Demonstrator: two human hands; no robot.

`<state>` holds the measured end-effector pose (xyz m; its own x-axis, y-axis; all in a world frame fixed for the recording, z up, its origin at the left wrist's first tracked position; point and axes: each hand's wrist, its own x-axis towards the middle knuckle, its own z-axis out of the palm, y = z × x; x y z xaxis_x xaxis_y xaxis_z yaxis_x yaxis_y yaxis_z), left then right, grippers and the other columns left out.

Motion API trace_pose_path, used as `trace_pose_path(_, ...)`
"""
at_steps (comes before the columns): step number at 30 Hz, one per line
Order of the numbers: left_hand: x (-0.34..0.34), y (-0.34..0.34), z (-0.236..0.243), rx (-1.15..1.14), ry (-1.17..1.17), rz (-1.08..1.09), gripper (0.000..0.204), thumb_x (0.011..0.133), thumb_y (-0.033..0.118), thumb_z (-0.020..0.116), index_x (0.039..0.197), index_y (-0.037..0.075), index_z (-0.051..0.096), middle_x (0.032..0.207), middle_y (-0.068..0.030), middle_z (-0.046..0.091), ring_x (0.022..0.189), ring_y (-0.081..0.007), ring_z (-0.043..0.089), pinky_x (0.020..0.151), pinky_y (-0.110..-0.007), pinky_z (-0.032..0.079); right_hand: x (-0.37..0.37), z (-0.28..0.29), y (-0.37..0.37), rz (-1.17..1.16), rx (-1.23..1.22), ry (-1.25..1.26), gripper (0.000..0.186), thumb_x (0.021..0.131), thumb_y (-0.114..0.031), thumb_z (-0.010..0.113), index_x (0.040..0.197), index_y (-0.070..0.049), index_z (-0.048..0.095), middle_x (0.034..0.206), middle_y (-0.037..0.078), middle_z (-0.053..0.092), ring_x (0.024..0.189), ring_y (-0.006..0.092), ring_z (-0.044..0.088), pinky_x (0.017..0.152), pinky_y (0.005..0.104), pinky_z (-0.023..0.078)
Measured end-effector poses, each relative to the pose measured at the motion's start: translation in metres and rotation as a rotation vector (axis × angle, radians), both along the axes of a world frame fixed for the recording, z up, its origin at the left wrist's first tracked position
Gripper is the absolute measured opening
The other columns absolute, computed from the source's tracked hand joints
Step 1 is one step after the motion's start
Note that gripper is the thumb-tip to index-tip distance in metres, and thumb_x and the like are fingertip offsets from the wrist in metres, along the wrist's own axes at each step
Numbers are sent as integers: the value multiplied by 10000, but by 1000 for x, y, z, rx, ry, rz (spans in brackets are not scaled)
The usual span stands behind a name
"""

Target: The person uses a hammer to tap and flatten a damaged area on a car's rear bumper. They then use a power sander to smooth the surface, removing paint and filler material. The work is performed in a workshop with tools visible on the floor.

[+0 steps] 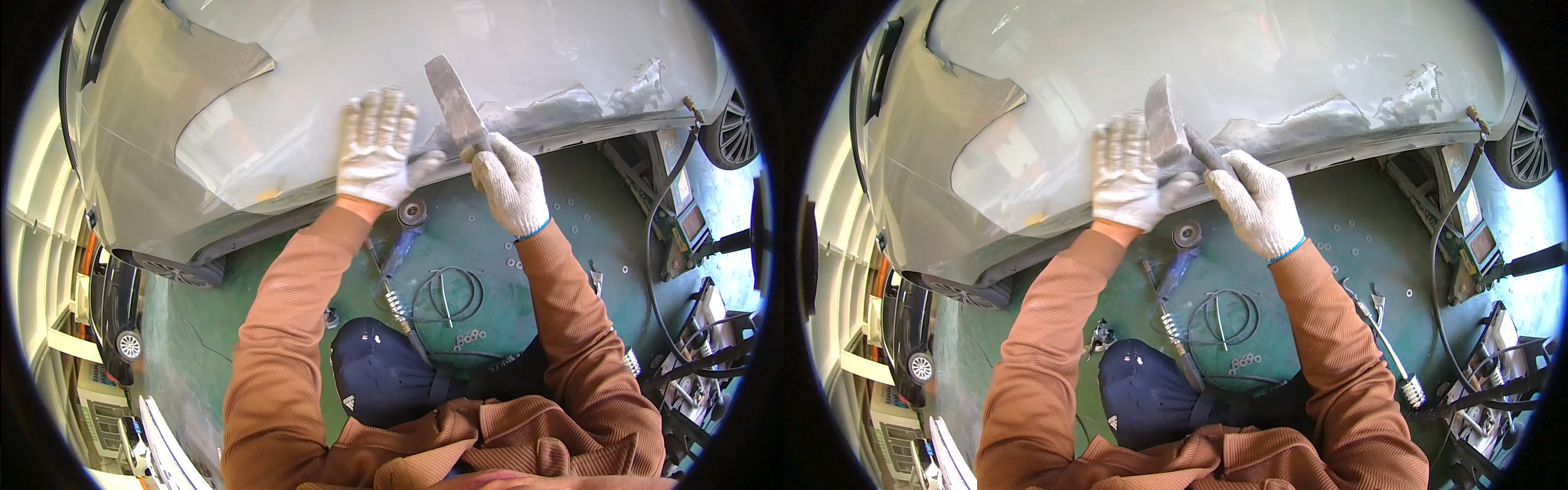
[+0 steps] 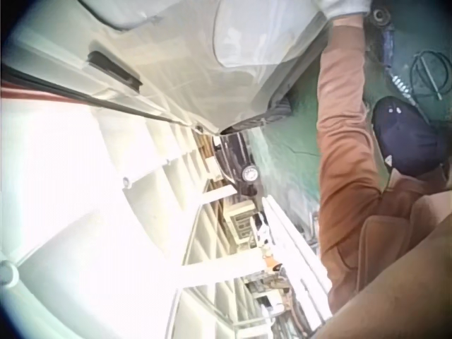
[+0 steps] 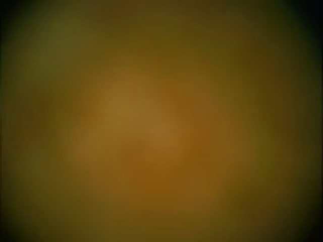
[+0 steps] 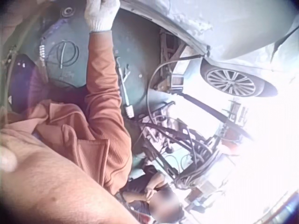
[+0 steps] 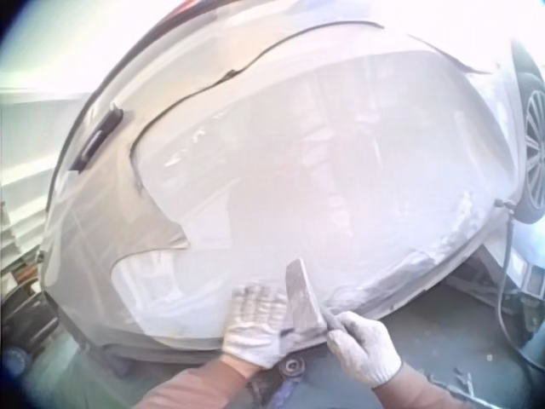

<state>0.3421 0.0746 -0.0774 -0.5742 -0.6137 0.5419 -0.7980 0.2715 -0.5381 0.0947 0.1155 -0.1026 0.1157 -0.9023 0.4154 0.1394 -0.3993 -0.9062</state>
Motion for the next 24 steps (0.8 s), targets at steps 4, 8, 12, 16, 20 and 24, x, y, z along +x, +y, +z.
trace_pose_path(4,50,13,4,-62,184,3,1081,926,792,586,1630,-9,412,1765,-272,213,1665,-456,71,1329,-659,1,11,9,6,-75,48,156,278,1060,-284,676,1016,-10,688,762,79,577,722,145,529,684,337,500)
trace_pose_path(8,65,20,-3,-53,203,81,1107,892,731,676,1614,-56,388,1738,-309,237,1634,-510,127,1318,-691,28,30,10,7,-76,-229,212,315,1055,-326,686,1052,-11,701,811,171,663,737,266,647,723,382,536)
trace_pose_path(12,69,29,-17,-69,245,95,1102,874,718,712,1583,-71,414,1715,-339,255,1613,-543,159,1308,-709,55,42,17,8,18,130,177,351,1065,-368,671,1100,-20,703,845,170,672,746,271,645,745,387,542)
trace_pose_path(16,72,36,-24,-73,275,112,1139,888,702,719,1594,-107,340,1687,-363,280,1593,-570,190,1297,-720,80,51,14,4,-38,-222,272,325,1082,-327,629,1065,-8,686,816,177,661,745,324,665,716,411,529)
trace_pose_path(20,78,39,-31,-98,213,114,1092,930,677,691,1591,-114,332,1676,-384,279,1584,-606,166,1298,-712,75,61,16,6,10,-56,184,356,1082,-360,631,1077,-10,694,829,202,665,766,362,671,726,412,534)
trace_pose_path(24,75,39,-28,-7,232,204,1090,942,674,663,1622,-103,315,1704,-373,239,1598,-596,123,1308,-697,43,53,11,0,18,-113,191,375,1075,-386,644,1071,-14,696,833,203,666,779,368,669,729,415,533)
